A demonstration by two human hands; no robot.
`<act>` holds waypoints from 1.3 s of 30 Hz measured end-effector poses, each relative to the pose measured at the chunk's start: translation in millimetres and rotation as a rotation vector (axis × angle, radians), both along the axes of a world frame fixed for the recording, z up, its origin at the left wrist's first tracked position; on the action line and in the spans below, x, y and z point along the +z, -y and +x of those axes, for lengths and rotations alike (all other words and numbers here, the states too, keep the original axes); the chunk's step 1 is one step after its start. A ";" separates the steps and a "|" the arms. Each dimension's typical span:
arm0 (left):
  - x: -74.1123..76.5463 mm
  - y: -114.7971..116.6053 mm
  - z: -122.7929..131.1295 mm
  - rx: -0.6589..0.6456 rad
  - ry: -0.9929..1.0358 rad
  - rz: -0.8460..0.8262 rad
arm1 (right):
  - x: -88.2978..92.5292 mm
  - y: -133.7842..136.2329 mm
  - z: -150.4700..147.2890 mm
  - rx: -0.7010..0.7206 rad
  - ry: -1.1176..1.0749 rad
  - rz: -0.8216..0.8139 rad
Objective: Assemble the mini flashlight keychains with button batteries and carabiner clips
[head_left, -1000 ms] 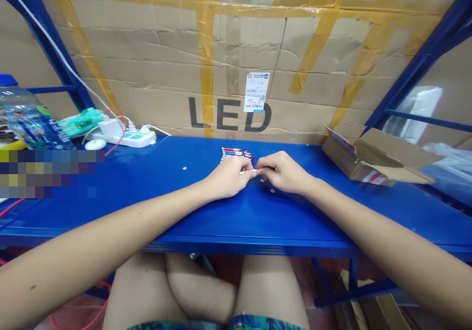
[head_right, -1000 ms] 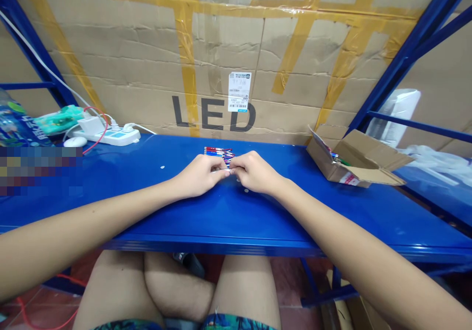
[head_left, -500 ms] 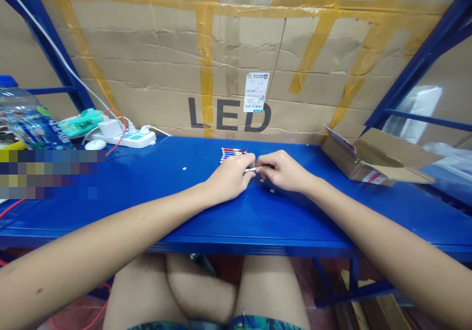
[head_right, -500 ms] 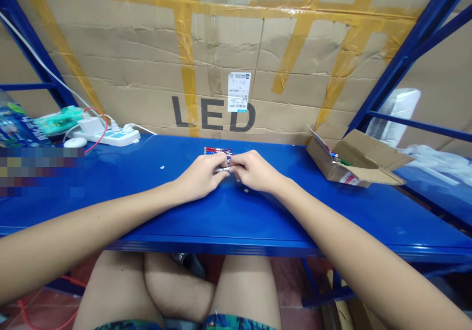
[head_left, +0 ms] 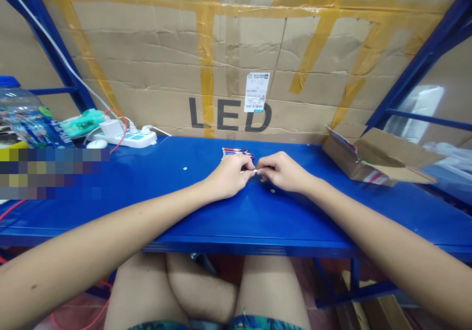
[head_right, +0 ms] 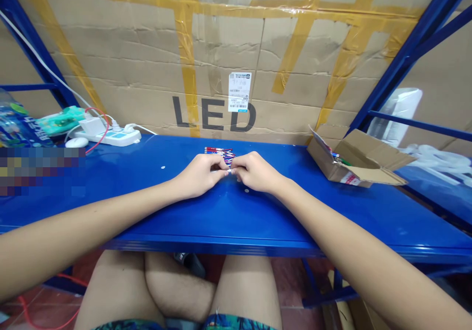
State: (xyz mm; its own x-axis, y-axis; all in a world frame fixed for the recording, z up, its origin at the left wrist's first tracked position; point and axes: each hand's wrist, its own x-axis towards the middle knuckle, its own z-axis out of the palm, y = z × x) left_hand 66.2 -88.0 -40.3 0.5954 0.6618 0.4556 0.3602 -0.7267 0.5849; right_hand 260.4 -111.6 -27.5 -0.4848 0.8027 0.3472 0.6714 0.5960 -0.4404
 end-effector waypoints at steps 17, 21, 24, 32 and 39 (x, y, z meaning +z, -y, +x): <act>-7.2 -8.5 -5.7 -0.114 -0.118 0.586 | 4.3 -0.3 -3.8 -0.020 -0.346 -0.372; -7.8 -12.1 -7.3 -0.109 -0.038 0.443 | 7.2 1.1 0.9 -0.041 -0.200 -0.251; -6.1 -9.0 -6.5 -0.100 0.000 0.334 | 8.5 1.6 5.2 -0.021 -0.097 -0.150; 3.8 -1.3 1.4 0.052 -0.126 0.054 | 7.4 -0.6 10.7 0.042 0.117 0.239; 11.1 -5.6 -1.1 0.004 -0.153 -0.301 | 1.0 -0.8 7.9 0.133 0.241 0.380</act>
